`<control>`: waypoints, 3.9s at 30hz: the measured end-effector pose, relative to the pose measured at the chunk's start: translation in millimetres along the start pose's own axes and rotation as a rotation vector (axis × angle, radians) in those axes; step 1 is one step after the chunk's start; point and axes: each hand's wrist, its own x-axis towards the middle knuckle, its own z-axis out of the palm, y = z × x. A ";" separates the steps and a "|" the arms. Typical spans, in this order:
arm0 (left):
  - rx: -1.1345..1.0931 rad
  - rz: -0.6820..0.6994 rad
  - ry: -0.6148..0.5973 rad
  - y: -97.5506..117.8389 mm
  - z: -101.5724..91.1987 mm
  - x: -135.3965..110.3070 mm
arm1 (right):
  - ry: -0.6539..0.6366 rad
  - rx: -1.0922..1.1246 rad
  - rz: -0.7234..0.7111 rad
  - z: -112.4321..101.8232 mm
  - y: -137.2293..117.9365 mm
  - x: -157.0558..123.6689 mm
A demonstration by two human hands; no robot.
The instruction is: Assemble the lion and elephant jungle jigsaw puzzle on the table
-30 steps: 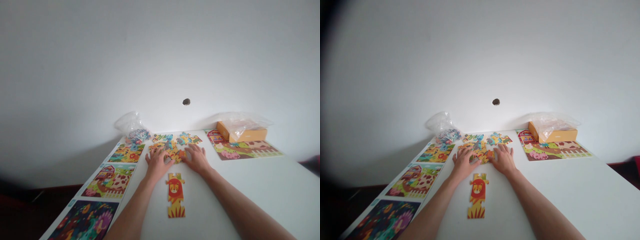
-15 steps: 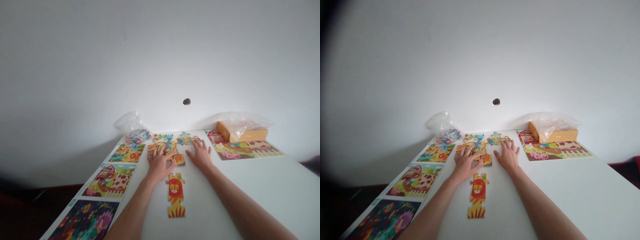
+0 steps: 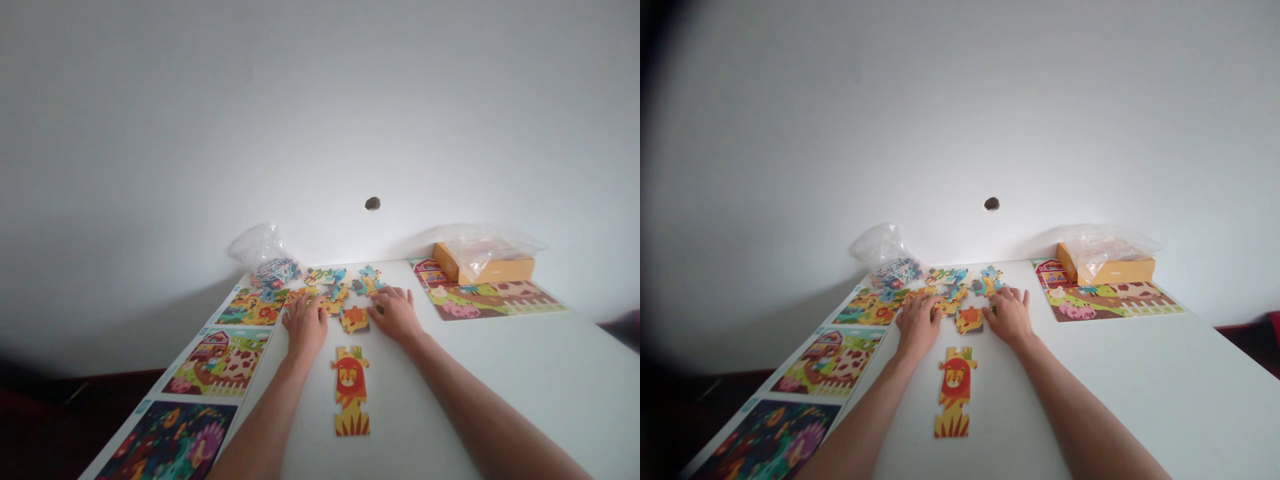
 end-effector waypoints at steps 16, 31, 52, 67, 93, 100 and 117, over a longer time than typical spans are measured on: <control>-0.213 0.332 -0.104 -3.0 6.3 1.0 | -0.120 0.130 -0.405 -9.2 -15.5 -8.2; -0.148 0.102 -0.036 5.4 -6.3 -1.1 | 0.010 0.000 -0.114 -4.7 -13.0 -5.4; -0.174 0.257 -0.187 4.1 -0.9 -3.2 | -0.018 0.177 -0.169 0.8 -6.4 -2.6; -0.066 0.211 -0.196 6.1 -3.5 -6.2 | -0.077 0.124 -0.119 -5.3 -6.9 -3.5; -0.080 0.108 -0.004 -8.2 11.0 2.0 | -0.022 0.037 -0.230 -4.0 -0.5 -6.5; -0.159 0.143 0.022 -13.8 17.4 4.0 | 0.084 0.003 -0.177 -4.0 3.0 -3.5; -0.062 0.056 0.024 -8.2 13.1 1.4 | -0.077 0.030 -0.434 -2.1 -9.3 -10.7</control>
